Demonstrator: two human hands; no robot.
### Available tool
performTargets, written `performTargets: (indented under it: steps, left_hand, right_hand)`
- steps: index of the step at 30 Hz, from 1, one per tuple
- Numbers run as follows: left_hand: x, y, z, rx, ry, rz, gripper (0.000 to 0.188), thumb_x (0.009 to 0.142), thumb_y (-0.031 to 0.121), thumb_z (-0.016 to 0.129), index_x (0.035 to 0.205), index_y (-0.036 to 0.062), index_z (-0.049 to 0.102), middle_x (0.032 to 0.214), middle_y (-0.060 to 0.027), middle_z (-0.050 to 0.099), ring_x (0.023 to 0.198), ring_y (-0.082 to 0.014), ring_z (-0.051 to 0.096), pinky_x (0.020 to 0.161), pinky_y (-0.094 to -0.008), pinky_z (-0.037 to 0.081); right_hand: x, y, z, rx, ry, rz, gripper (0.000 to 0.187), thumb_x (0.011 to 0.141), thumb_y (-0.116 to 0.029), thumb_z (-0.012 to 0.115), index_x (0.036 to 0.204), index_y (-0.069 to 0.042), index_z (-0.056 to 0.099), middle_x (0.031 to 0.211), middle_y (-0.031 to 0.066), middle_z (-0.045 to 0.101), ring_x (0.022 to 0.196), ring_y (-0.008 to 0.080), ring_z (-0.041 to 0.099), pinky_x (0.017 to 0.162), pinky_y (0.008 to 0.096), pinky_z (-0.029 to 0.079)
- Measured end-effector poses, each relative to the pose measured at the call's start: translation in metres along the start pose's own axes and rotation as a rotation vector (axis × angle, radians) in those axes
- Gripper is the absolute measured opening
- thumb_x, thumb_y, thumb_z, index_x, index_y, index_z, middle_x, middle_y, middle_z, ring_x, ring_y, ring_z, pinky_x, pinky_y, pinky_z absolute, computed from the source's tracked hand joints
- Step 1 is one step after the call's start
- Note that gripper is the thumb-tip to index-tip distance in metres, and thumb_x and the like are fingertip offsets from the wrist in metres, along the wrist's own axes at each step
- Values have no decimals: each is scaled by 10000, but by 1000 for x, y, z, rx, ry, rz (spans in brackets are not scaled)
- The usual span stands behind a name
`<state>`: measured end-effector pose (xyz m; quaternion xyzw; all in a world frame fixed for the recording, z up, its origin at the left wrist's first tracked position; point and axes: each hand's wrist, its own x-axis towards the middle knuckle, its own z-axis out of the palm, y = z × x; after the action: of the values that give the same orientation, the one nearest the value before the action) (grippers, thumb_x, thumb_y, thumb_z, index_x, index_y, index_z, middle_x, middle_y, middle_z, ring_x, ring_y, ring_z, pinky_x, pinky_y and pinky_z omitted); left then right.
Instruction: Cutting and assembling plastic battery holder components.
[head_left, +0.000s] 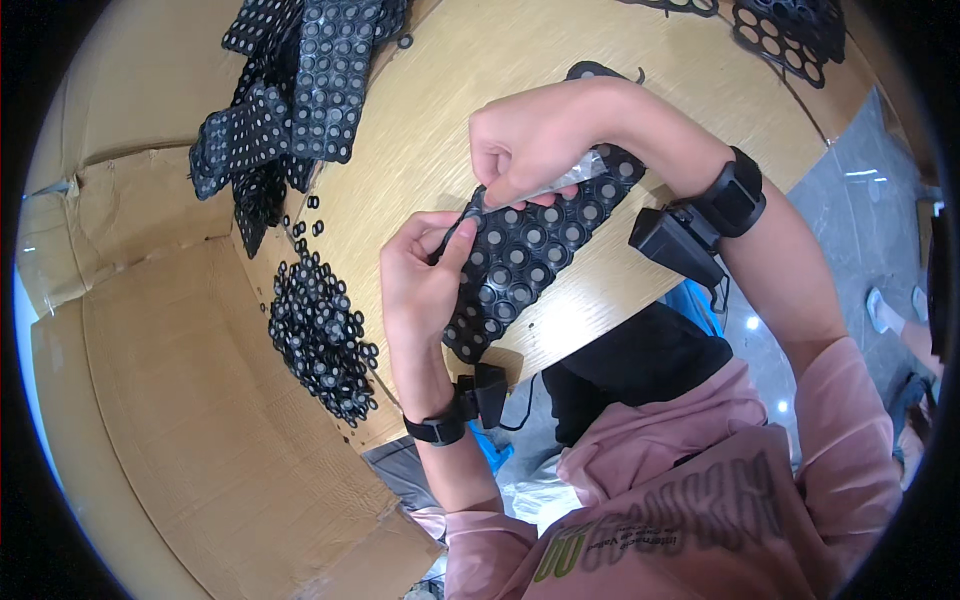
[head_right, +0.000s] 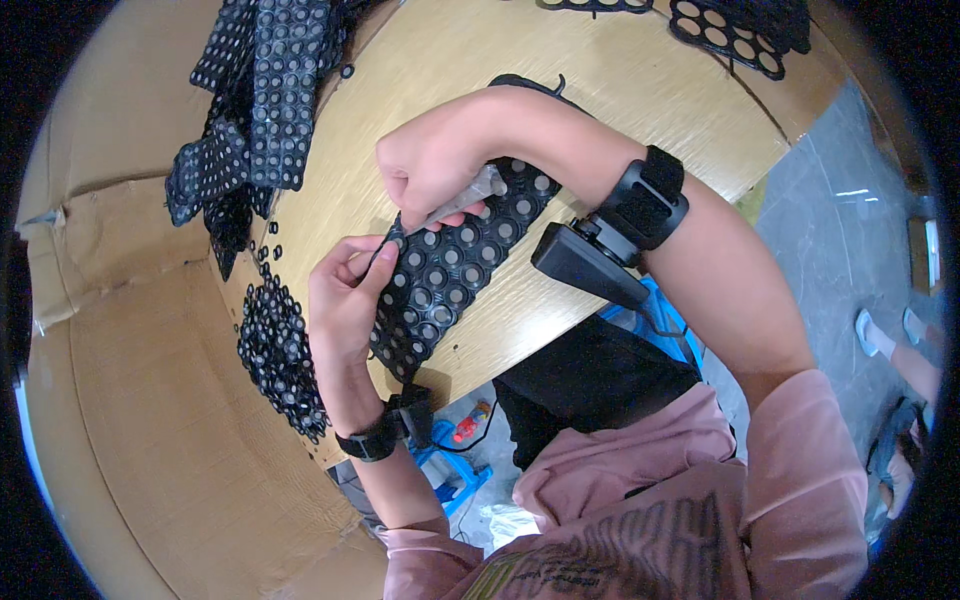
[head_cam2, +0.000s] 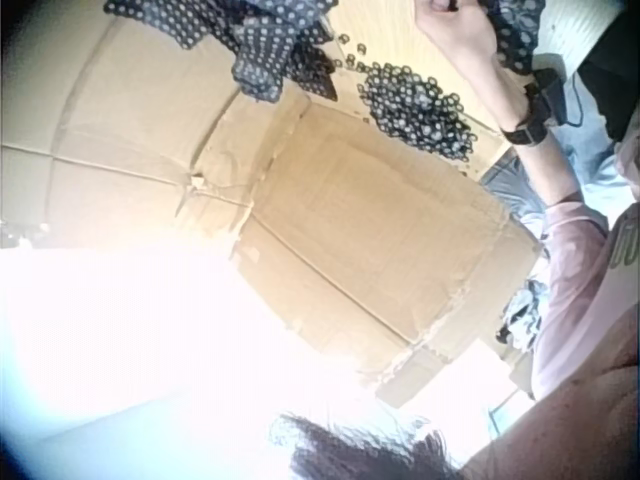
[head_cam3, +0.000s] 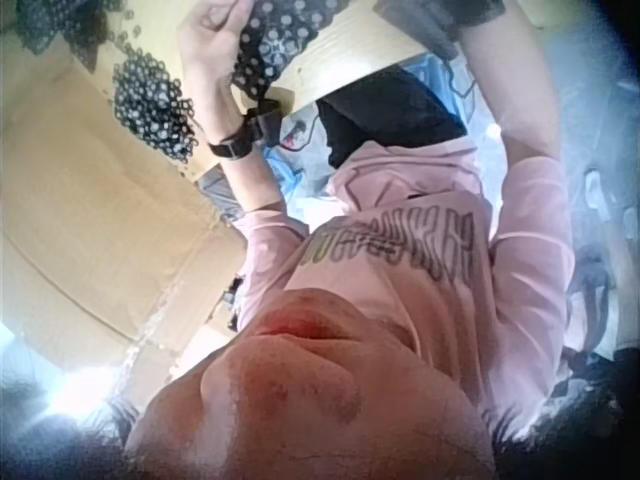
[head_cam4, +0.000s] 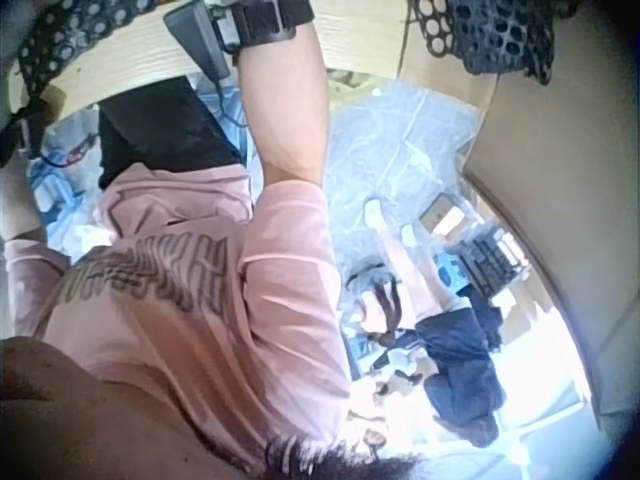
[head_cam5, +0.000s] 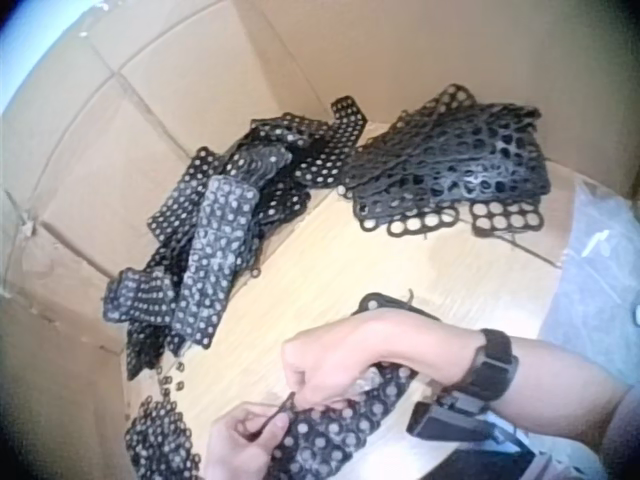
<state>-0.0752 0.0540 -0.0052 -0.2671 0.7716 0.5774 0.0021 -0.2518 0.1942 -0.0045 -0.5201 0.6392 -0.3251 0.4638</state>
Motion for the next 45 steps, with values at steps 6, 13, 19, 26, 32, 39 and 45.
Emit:
performTargets:
  steps: [6, 13, 19, 26, 32, 39, 45]
  left_hand:
    - [0, -4, 1, -58, -1, 25, 106, 902, 0, 625, 995, -32, 583, 890, -100, 701, 752, -48, 588, 647, -168, 445]
    - [-2, -1, 5, -68, 36, 64, 93, 900, -14, 617, 984, -24, 578, 889, -103, 699, 755, -55, 584, 666, -169, 433]
    - [3, 0, 7, -47, 61, 80, 87, 888, -22, 626, 965, -21, 585, 875, -88, 689, 763, -62, 584, 682, -177, 436]
    - [1, 5, 3, 43, 53, -1, 108, 886, -6, 634, 984, -24, 592, 872, -85, 691, 758, -63, 597, 670, -185, 456]
    - [2, 9, 0, 99, -51, 8, 182, 875, 42, 662, 1012, -58, 596, 845, -73, 694, 706, -54, 583, 608, -183, 445]
    - [10, 11, 8, 185, -16, 19, 216, 861, 93, 692, 996, -67, 637, 764, -24, 675, 620, -24, 543, 516, -177, 400]
    - [12, 3, 14, 120, -7, 60, 142, 865, 43, 667, 959, -55, 624, 774, -41, 680, 639, -40, 559, 553, -188, 422]
  right_hand:
    - [3, 3, 1, 43, -15, -6, 271, 872, -170, 589, 693, 31, 623, 589, 88, 614, 477, 142, 585, 429, 271, 472]
    - [4, 1, 5, 42, 5, -26, 260, 875, -132, 576, 693, 50, 615, 587, 103, 614, 470, 145, 582, 420, 276, 462]
    - [8, 3, 11, -39, 71, -25, 240, 851, -99, 559, 682, 65, 607, 590, 128, 622, 444, 164, 585, 416, 288, 461]
    - [7, -2, 11, -43, 61, -50, 244, 834, -98, 544, 660, 61, 609, 576, 124, 618, 437, 164, 586, 399, 293, 453]
    - [-9, 4, -10, 95, 25, 51, 240, 844, -120, 571, 681, 46, 627, 556, 85, 604, 426, 132, 559, 405, 261, 443]
    - [-4, 4, -9, 88, -17, 18, 254, 858, -136, 577, 669, 29, 616, 561, 78, 605, 426, 129, 551, 411, 255, 427]
    - [-7, 4, -8, 40, 1, 45, 246, 852, -135, 579, 678, 35, 617, 566, 82, 604, 439, 141, 556, 415, 269, 429]
